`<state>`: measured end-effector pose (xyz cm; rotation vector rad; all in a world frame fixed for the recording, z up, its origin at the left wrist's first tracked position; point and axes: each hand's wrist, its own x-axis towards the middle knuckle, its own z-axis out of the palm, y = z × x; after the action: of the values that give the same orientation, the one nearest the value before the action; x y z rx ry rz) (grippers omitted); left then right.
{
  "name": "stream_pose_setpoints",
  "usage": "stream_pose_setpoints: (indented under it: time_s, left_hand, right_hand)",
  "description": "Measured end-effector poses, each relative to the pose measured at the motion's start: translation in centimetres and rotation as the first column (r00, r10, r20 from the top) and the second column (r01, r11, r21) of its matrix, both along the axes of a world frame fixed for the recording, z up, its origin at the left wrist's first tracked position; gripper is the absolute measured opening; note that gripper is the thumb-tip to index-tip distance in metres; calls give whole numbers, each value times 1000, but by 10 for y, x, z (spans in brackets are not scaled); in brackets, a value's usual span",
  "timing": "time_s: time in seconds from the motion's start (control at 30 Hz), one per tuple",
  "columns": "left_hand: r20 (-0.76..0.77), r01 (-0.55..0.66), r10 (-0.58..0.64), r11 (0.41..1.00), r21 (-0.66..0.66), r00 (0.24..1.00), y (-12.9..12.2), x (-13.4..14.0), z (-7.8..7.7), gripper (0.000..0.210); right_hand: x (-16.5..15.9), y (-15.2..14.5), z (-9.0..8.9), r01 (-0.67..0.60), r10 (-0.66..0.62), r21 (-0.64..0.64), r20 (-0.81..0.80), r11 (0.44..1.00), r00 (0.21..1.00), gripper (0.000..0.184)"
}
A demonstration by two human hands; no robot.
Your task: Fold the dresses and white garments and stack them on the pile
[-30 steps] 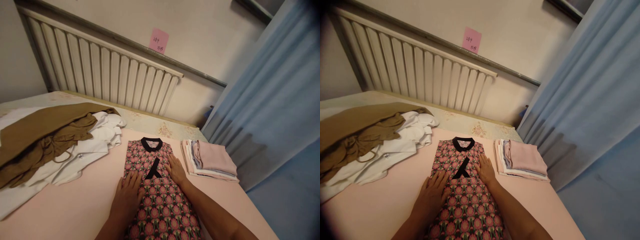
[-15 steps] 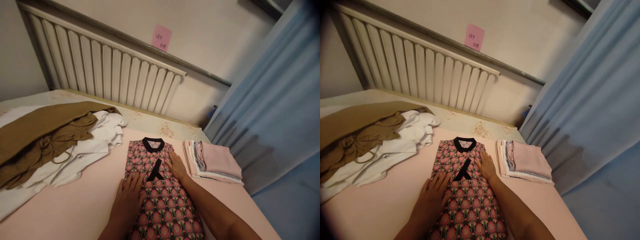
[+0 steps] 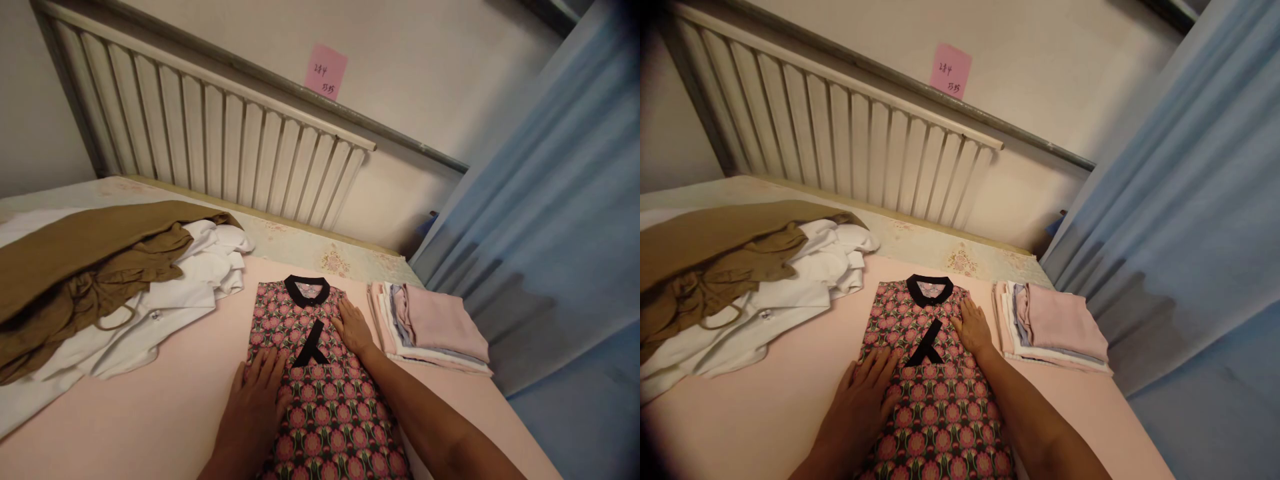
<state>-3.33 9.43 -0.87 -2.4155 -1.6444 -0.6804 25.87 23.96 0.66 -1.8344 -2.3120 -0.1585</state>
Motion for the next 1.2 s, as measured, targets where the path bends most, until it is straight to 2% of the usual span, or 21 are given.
stream_pose_setpoints:
  time_s: [0.3, 0.83, 1.2]
  left_hand:
    - [3, -8, 8, 1000, 25, 1000, 0, 0, -1, 59]
    - [13, -9, 9, 1000, -5, 1000, -1, 1, 1, 59]
    - [5, -5, 6, 999, -42, 1000, -2, 1, 3, 59]
  right_hand:
    - [1, 9, 2, -7, 7, -2, -2, 1000, 1000, 66]
    - [4, 31, 1, -5, 5, -13, 3, 1000, 1000, 59]
    - [8, 50, -4, 22, -23, -37, -8, 999, 1000, 63]
